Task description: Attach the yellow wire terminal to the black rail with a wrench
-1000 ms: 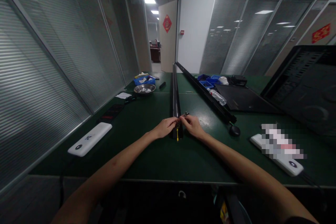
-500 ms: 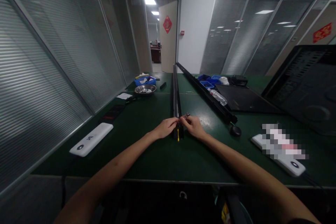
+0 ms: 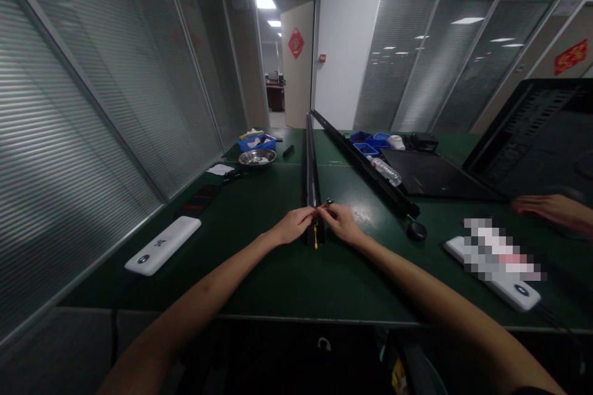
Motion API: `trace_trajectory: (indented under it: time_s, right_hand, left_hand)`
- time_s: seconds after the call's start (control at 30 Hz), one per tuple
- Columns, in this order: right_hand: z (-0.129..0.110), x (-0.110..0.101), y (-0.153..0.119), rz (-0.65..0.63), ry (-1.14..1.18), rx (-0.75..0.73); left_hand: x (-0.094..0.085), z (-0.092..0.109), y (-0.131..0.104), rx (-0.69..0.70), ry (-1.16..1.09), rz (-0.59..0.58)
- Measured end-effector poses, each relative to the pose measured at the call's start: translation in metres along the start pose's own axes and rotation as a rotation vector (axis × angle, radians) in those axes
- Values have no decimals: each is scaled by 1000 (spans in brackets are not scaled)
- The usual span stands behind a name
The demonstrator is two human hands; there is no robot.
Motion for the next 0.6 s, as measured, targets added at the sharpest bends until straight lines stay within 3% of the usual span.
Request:
trace_trajectory:
  time_s: [0.6]
  right_hand:
    - [-10,6,3,-96,54,-119]
  left_hand:
    - [2,-5,0,18,24,10]
Point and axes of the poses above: each hand's wrist, its own y-axis towards the middle knuckle, its own x-axis out of the palm, z = x × y, the point moved 7 cm from there along y, towards the middle knuckle, and after that the axes turned 6 degrees about y, right-handed, at the moved point
